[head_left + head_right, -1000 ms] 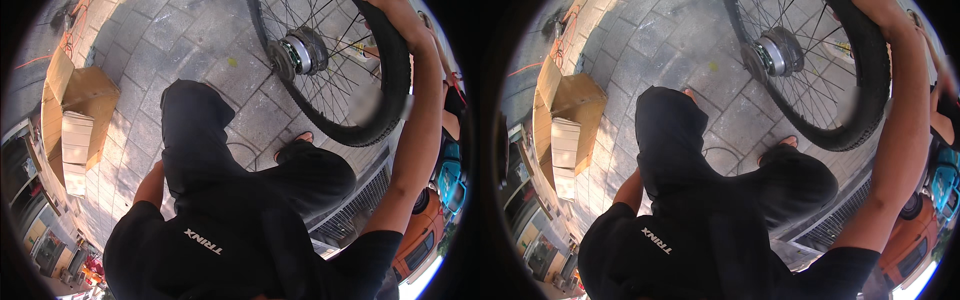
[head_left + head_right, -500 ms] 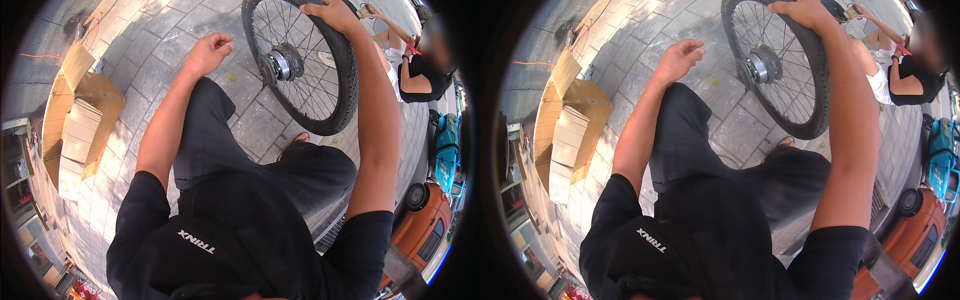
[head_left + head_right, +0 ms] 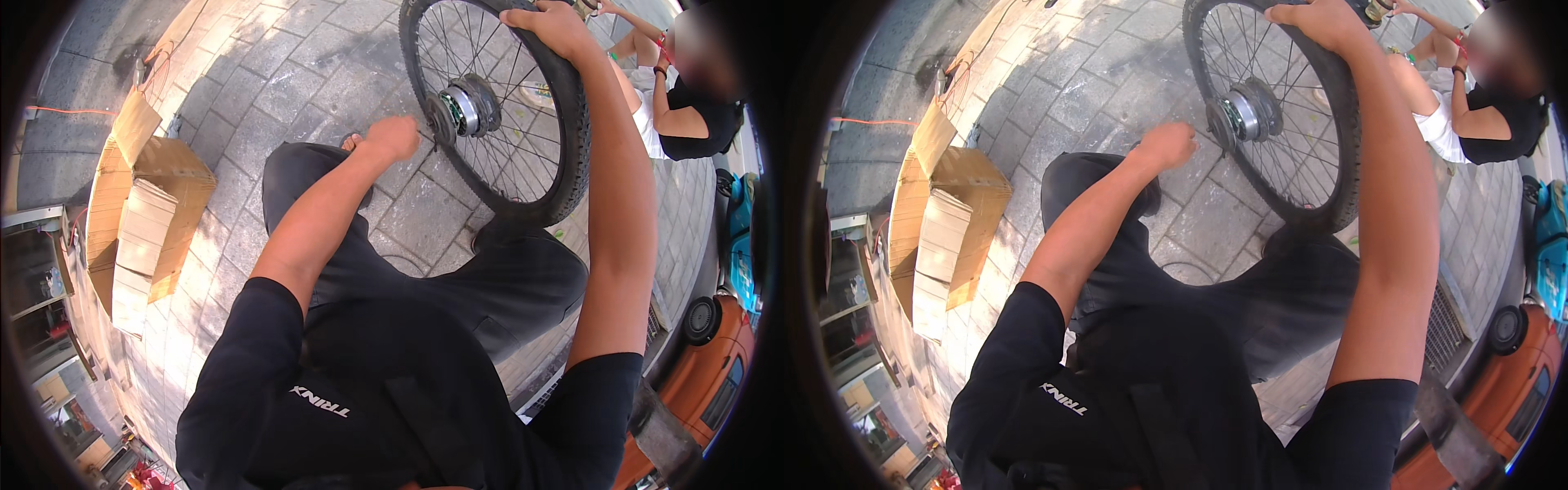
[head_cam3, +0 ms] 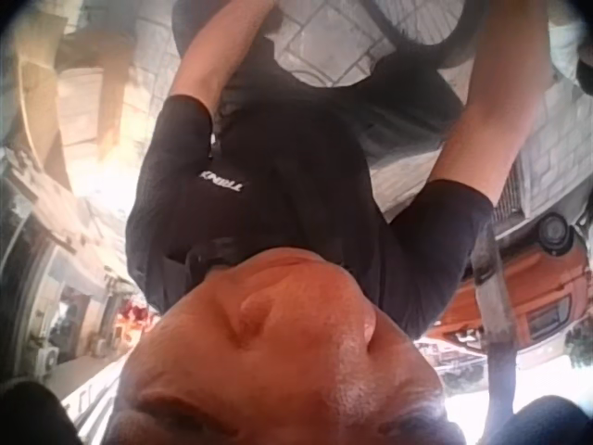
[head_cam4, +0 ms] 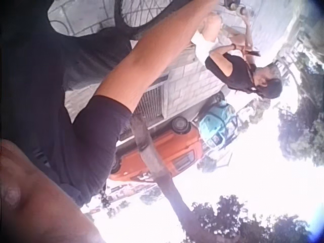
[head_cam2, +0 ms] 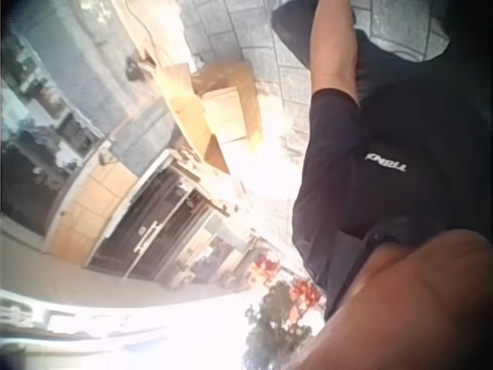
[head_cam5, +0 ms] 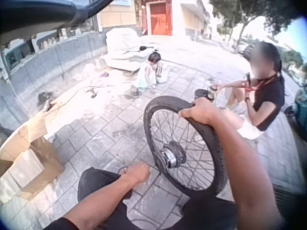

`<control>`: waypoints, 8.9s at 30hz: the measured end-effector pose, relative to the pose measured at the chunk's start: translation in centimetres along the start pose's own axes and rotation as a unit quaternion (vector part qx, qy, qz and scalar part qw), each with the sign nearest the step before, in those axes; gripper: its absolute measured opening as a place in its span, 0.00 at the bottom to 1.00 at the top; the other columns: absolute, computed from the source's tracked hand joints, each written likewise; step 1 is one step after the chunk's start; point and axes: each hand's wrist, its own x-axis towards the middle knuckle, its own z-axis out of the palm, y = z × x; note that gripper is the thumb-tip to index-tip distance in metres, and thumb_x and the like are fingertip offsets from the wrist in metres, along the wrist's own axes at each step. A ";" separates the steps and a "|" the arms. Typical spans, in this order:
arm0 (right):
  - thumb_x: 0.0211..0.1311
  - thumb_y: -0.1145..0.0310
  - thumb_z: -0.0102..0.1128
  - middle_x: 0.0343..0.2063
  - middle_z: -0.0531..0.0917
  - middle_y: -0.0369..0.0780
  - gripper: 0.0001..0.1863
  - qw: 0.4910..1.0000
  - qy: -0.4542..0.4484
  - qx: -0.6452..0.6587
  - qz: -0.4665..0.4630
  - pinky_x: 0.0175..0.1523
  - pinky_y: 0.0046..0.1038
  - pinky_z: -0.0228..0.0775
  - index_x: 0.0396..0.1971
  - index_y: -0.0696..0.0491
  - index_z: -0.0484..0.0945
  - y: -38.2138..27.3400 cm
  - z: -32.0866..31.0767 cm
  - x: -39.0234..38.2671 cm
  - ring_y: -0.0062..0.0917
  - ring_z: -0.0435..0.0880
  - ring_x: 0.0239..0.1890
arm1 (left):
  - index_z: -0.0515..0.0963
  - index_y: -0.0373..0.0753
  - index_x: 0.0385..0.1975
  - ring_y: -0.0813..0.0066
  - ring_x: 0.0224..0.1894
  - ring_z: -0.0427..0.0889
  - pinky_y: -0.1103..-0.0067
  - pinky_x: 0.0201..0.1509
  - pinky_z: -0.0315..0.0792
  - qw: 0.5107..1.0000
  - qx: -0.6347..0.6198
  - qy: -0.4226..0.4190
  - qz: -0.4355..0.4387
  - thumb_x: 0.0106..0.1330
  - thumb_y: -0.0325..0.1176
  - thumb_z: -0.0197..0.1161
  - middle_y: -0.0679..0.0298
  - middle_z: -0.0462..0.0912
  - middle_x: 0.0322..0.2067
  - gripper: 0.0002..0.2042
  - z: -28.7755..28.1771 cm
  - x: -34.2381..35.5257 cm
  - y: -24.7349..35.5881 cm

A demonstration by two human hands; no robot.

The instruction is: The person sits on the ground and removes the hub from a bicycle wheel. They then place the hub back into the wheel and use a tool to tighten the spokes.

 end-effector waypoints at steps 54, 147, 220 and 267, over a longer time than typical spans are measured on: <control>0.63 0.55 0.84 0.44 0.90 0.38 0.40 0.939 0.048 0.341 0.006 0.53 0.26 0.79 0.67 0.63 0.78 9.7 4.6 -8.6 0.20 0.86 0.43 | 0.86 0.38 0.49 0.35 0.48 0.87 0.50 0.53 0.79 0.987 -0.118 0.112 0.000 0.81 0.45 0.60 0.42 0.89 0.42 0.16 2.6 4.8 0.3; 0.61 0.53 0.83 0.47 0.89 0.40 0.41 0.943 0.075 0.323 0.007 0.56 0.28 0.78 0.67 0.63 0.79 13.3 4.7 -10.1 0.24 0.86 0.47 | 0.85 0.38 0.50 0.35 0.48 0.87 0.49 0.53 0.78 0.993 -0.087 0.082 0.014 0.82 0.44 0.57 0.41 0.89 0.42 0.16 2.4 4.7 2.2; 0.58 0.52 0.76 0.42 0.91 0.51 0.35 0.935 0.141 0.315 -0.082 0.53 0.37 0.81 0.59 0.60 0.84 12.0 5.9 -9.9 0.40 0.91 0.43 | 0.82 0.25 0.61 0.49 0.62 0.85 0.67 0.64 0.79 0.997 -0.011 -0.073 0.002 0.35 0.60 0.92 0.41 0.85 0.60 0.54 -2.8 14.5 8.0; 0.63 0.62 0.75 0.59 0.80 0.58 0.42 0.933 -0.019 0.293 -0.206 0.47 0.44 0.82 0.68 0.70 0.66 -0.6 13.0 -20.9 0.47 0.89 0.42 | 0.60 0.30 0.68 0.72 0.54 0.83 0.74 0.58 0.81 0.935 -0.351 -0.012 0.053 0.42 0.19 0.87 0.60 0.83 0.53 0.51 0.9 5.6 -1.4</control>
